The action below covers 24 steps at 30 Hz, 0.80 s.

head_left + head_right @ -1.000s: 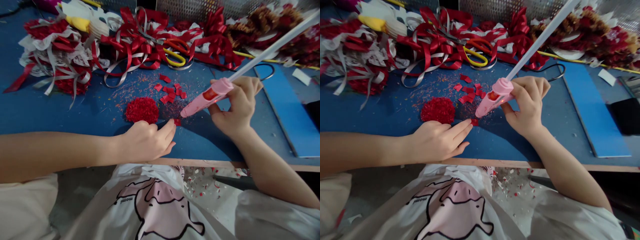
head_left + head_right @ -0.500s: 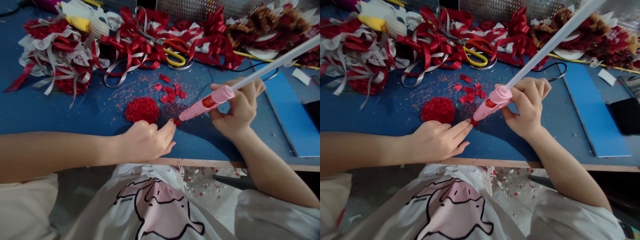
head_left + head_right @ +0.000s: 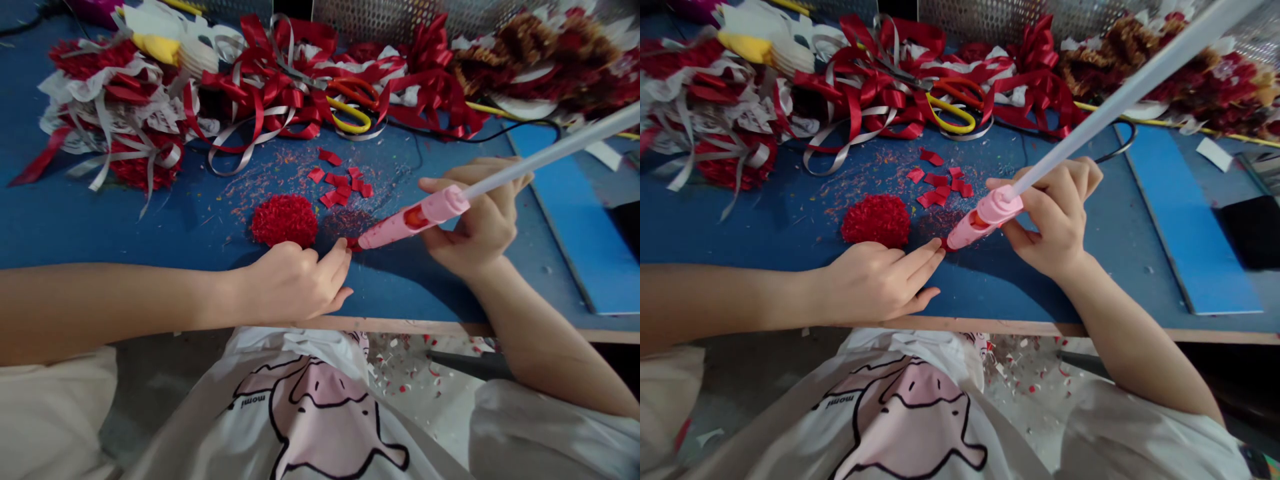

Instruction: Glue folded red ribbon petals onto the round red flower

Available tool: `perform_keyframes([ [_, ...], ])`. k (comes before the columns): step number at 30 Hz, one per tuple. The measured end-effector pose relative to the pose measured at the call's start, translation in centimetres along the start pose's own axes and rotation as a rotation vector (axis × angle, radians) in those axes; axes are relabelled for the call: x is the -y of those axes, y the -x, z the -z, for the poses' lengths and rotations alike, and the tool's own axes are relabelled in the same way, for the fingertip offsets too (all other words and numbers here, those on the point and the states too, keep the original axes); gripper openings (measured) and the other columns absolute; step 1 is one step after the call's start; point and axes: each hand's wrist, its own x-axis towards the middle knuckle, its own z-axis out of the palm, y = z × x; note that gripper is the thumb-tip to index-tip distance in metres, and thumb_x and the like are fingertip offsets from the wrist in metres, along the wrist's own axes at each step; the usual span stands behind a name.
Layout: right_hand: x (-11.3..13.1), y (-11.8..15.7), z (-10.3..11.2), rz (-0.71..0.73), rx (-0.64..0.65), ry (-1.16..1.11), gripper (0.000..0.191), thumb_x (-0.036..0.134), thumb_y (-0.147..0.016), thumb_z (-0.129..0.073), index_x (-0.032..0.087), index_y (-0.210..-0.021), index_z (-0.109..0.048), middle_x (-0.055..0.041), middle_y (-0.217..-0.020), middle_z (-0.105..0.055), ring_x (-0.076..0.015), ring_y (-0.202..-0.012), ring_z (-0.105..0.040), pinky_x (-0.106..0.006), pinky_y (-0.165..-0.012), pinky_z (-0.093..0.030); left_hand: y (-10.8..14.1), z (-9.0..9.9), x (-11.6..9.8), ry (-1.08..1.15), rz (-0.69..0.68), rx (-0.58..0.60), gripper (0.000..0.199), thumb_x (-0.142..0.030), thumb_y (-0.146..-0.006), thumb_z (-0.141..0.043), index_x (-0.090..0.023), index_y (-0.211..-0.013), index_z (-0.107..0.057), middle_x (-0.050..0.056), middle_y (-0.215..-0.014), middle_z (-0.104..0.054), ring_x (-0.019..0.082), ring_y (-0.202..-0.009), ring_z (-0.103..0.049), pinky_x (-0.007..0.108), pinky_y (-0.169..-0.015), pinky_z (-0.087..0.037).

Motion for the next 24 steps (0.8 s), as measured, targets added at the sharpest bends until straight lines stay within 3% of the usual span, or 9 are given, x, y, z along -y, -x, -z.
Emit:
perform_keyframes([
  [17, -0.9, 0.0, 0.2, 0.024, -0.007, 0.050, 0.024, 0.039, -0.093, -0.062, 0.030, -0.113, -0.070, -0.0036, -0.089, -0.069, -0.0278, -0.091, -0.069, -0.051, -0.087, -0.044, -0.1, 0.0, -0.1, -0.005, -0.009, 0.010, 0.045, -0.033, -0.109, -0.048, -0.006, -0.133, -0.075, 0.018, -0.136, -0.075, 0.013, -0.053, -0.066, 0.031, -0.043, -0.045],
  [24, -2.5, 0.5, -0.3, -0.013, -0.083, 0.094, 0.040, 0.040, -0.085, -0.066, 0.030, -0.124, -0.069, -0.0045, -0.091, -0.065, -0.0283, -0.088, -0.062, -0.052, -0.082, -0.039, 0.0, -0.2, 0.0, 0.000, -0.011, -0.002, 0.044, -0.033, -0.108, -0.049, -0.007, -0.130, -0.076, 0.018, -0.135, -0.075, 0.013, -0.053, -0.066, 0.031, -0.043, -0.045],
])
